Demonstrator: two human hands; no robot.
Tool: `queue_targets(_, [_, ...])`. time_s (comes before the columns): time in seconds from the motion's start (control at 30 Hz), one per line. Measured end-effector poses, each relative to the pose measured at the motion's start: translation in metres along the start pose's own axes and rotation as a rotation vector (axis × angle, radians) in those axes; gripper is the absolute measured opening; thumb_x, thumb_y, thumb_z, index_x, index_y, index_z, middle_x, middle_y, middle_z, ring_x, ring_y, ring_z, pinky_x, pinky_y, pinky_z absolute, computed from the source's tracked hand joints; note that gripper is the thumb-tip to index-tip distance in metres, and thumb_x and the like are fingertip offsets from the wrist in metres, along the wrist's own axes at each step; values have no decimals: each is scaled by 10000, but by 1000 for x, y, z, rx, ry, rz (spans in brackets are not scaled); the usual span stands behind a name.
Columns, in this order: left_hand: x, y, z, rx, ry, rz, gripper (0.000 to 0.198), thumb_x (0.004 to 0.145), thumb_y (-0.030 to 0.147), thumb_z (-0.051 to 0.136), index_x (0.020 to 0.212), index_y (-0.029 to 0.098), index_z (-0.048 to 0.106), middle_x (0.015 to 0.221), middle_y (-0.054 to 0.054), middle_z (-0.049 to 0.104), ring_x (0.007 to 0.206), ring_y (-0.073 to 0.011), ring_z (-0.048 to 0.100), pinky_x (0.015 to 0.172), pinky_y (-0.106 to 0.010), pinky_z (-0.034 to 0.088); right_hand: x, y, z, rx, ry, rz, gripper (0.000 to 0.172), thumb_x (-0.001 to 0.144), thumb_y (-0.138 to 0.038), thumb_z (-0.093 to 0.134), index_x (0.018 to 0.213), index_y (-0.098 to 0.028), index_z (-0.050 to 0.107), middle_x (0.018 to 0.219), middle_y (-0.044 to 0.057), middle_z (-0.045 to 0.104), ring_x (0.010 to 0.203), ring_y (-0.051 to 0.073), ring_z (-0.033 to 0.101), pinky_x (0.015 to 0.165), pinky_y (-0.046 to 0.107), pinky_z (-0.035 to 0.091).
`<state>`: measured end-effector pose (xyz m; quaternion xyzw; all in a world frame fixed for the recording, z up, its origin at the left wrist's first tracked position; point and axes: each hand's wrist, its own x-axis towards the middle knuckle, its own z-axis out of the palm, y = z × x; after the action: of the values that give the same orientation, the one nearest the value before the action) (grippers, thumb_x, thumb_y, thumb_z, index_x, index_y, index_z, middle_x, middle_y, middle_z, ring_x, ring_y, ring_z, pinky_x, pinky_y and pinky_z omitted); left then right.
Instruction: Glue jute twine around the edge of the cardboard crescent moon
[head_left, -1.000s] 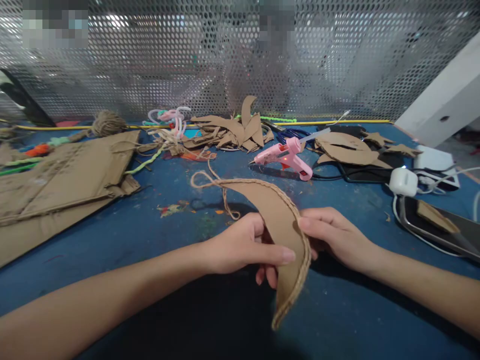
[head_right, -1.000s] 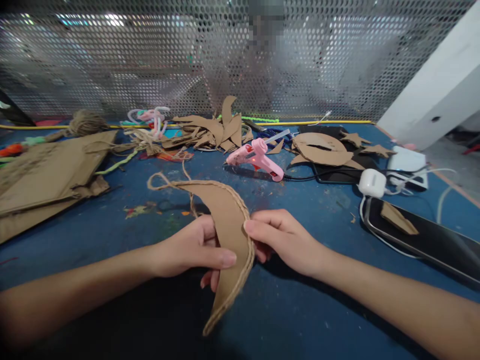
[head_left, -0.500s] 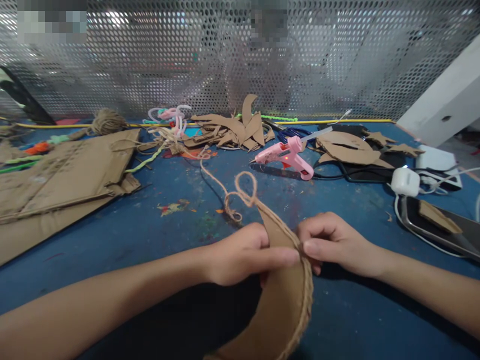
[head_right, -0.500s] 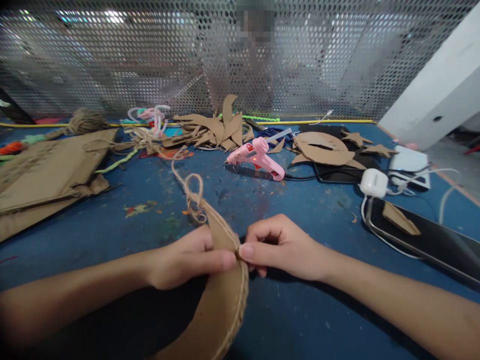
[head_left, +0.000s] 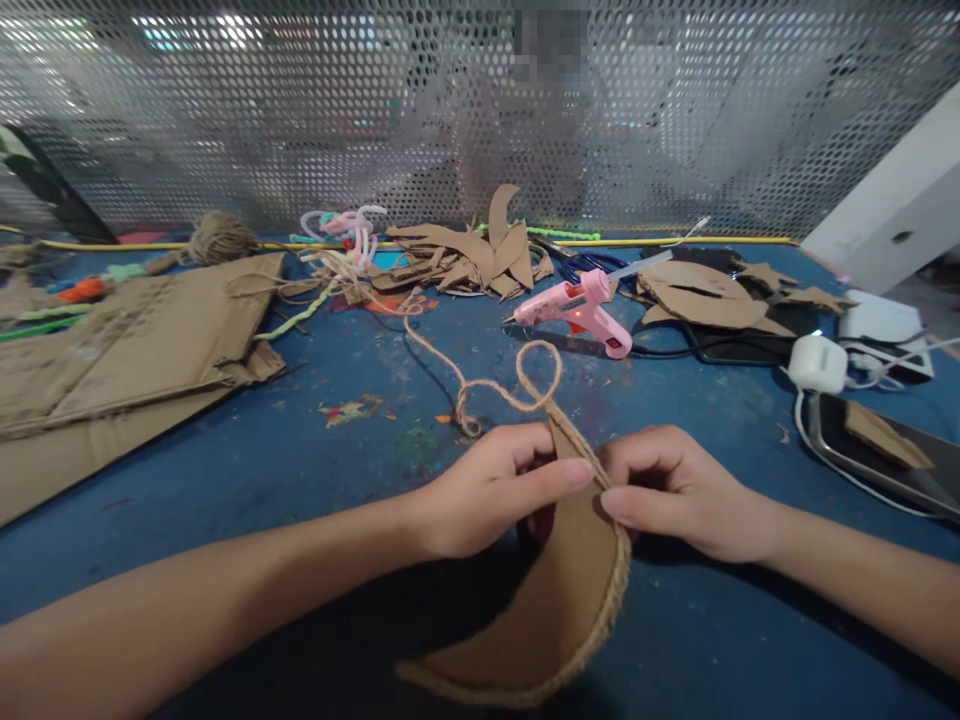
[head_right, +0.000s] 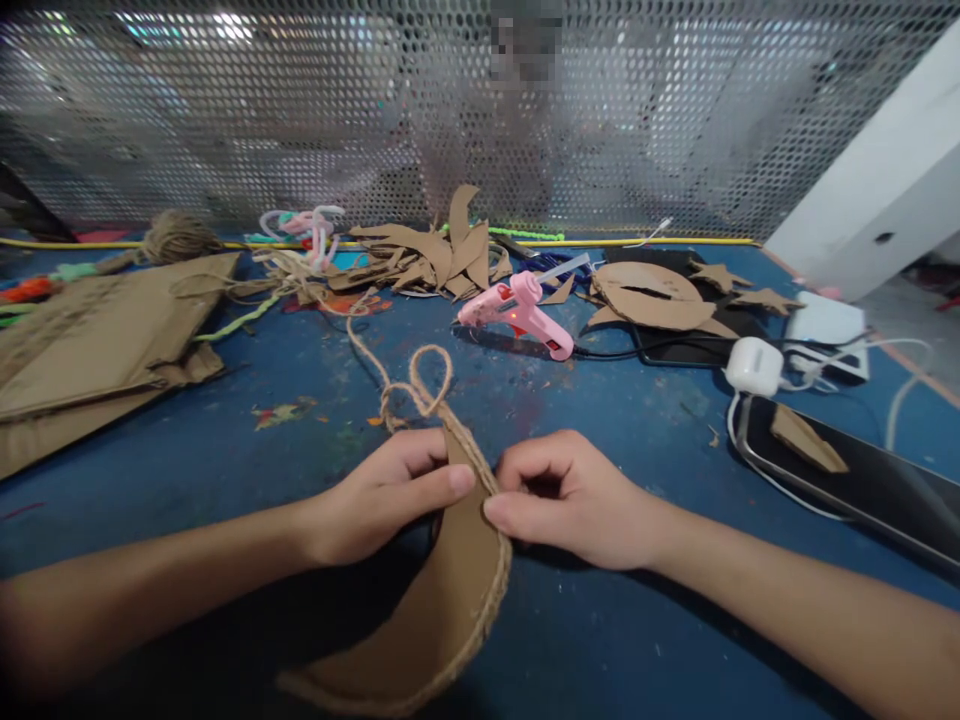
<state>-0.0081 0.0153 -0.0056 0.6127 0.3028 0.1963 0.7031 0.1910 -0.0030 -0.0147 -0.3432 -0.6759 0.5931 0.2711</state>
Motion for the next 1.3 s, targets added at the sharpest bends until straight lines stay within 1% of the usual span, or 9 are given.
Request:
queue_targets(0.1, [0, -2, -1, -15, 35, -18, 463, 778, 613, 593, 779, 151, 564, 616, 23, 502, 533, -96, 488, 498, -200, 411, 0, -1, 0, 57, -10, -10, 432, 840, -534, 579, 611, -169, 552, 546, -13, 528, 510, 83, 434, 492, 208, 374])
queue_targets(0.3, [0, 4, -3, 296, -260, -52, 363, 830, 449, 601, 631, 148, 560, 585, 1, 574, 541, -88, 503, 497, -176, 370, -1, 0, -1, 26, -72, -35, 441, 911, -472, 510, 606, -158, 572, 543, -19, 545, 495, 70, 440, 494, 200, 360])
queue_targets(0.53, [1, 2, 2, 27, -70, -57, 464, 791, 608, 586, 697, 157, 527, 579, 27, 546, 527, -82, 529, 518, -180, 427, -1, 1, -1, 4, -34, -48, 404, 901, -399, 559, 576, -160, 560, 515, -26, 550, 474, 62, 443, 464, 194, 332])
queue_targets(0.67, [3, -1, 1, -67, -53, -70, 444, 756, 584, 645, 735, 156, 530, 568, 29, 559, 512, -78, 540, 500, -171, 433, -1, 1, 0, 63, -30, -18, 432, 933, -432, 491, 605, -159, 559, 538, -17, 556, 490, 64, 461, 471, 193, 345])
queue_targets(1.0, [-1, 1, 2, 176, -103, -22, 186, 830, 280, 614, 707, 143, 591, 575, 32, 578, 527, -64, 542, 537, -153, 429, 3, -1, 5, 143, 58, 0, 346, 848, -427, 618, 648, -158, 533, 564, -49, 466, 505, 53, 370, 469, 184, 307])
queue_targets(1.07, [-3, 1, 3, 298, -55, 66, 215, 849, 280, 595, 682, 145, 589, 535, 38, 565, 489, -62, 526, 500, -150, 406, 4, -1, 4, 118, 66, 5, 370, 828, -432, 639, 616, -160, 506, 546, -51, 453, 503, 55, 356, 470, 190, 302])
queue_targets(1.17, [-6, 0, 1, 545, 201, 404, 240, 871, 255, 571, 654, 155, 579, 526, 37, 558, 484, -69, 504, 505, -174, 405, 4, -1, 3, 105, 71, 35, 408, 820, -464, 636, 585, -167, 483, 523, -46, 447, 495, 63, 359, 468, 202, 307])
queue_targets(1.27, [-4, -2, -5, 897, 445, 790, 40, 834, 203, 627, 851, 171, 644, 812, -30, 679, 788, -138, 616, 774, -260, 479, 4, 0, 3, 123, 61, 33, 405, 815, -465, 642, 590, -171, 477, 524, -46, 449, 495, 63, 358, 471, 204, 314])
queue_targets(1.3, [-3, -3, -8, 1013, 451, 849, 132, 834, 199, 632, 963, 181, 646, 974, -64, 684, 957, -175, 611, 882, -304, 463, 3, 0, 3, 126, 53, 25, 400, 827, -462, 629, 596, -171, 480, 531, -44, 456, 498, 64, 362, 474, 204, 318])
